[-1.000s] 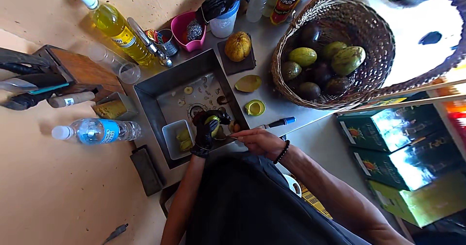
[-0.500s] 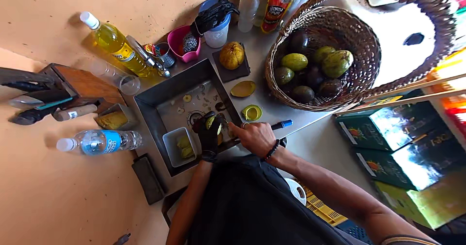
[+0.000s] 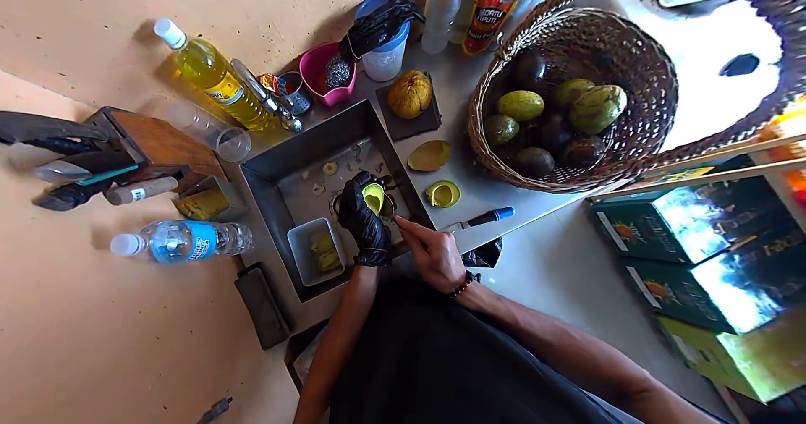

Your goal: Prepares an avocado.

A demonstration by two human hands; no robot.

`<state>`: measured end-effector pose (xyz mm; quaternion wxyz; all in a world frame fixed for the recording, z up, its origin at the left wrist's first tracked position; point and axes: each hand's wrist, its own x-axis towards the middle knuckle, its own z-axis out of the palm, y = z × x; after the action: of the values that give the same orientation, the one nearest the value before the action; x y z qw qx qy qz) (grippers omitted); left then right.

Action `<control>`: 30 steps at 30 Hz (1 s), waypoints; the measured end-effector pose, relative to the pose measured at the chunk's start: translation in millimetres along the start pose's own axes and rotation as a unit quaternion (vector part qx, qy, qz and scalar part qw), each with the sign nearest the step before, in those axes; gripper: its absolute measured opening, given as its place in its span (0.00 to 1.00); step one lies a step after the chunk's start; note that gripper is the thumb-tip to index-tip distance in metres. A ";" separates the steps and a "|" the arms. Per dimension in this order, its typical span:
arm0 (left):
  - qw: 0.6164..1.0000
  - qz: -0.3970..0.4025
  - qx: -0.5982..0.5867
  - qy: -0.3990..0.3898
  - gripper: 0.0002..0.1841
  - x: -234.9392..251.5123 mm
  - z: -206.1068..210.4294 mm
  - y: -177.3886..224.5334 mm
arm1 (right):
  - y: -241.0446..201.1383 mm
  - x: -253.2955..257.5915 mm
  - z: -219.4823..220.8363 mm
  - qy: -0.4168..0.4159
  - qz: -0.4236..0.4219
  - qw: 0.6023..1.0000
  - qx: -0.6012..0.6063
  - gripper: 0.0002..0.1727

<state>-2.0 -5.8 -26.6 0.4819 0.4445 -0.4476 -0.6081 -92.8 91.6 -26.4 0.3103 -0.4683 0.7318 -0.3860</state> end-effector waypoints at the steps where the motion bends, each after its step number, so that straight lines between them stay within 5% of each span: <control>1: 0.999 0.004 -0.022 -0.025 0.21 0.3 -2.4 -1.7 | -2.6 1.0 -3.5 -0.022 0.025 0.998 0.046 0.19; 8: 0.953 0.006 -0.285 -0.101 0.18 33.4 -7.3 -17.5 | -8.0 29.1 -41.8 -0.172 0.105 0.958 0.205 0.17; 11: 0.927 -0.114 -0.292 -0.209 0.30 32.9 -32.6 -18.7 | -5.3 57.7 -73.9 -0.188 -0.052 0.979 -0.055 0.16; 13: 0.914 -0.204 -0.264 -0.232 0.36 38.9 -38.2 -18.6 | -17.6 68.1 -87.4 -0.161 -0.140 0.949 -0.230 0.15; 16: 0.937 -0.254 -0.121 -0.208 0.23 38.1 -31.2 -16.5 | -26.6 77.3 -90.9 -0.184 -0.231 0.874 -0.387 0.17; 19: 0.961 -0.242 -0.030 -0.129 0.17 36.3 -22.4 -21.5 | -13.5 80.8 -74.0 -0.185 -0.272 0.852 -0.408 0.20; 26: 0.939 -0.207 -0.273 -0.027 0.15 36.2 -11.5 -27.5 | 32.5 55.7 -31.0 -0.055 -0.211 0.954 -0.206 0.20; 30: 0.941 -0.169 -0.288 -0.063 0.22 14.3 -10.6 -18.8 | 29.9 39.0 -8.9 -0.022 -0.105 0.992 -0.060 0.18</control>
<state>2.8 -18.5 -48.7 0.4499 0.3168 -0.2014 -0.8103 -127.8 65.8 -51.1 0.2555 -0.5691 0.6930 -0.3614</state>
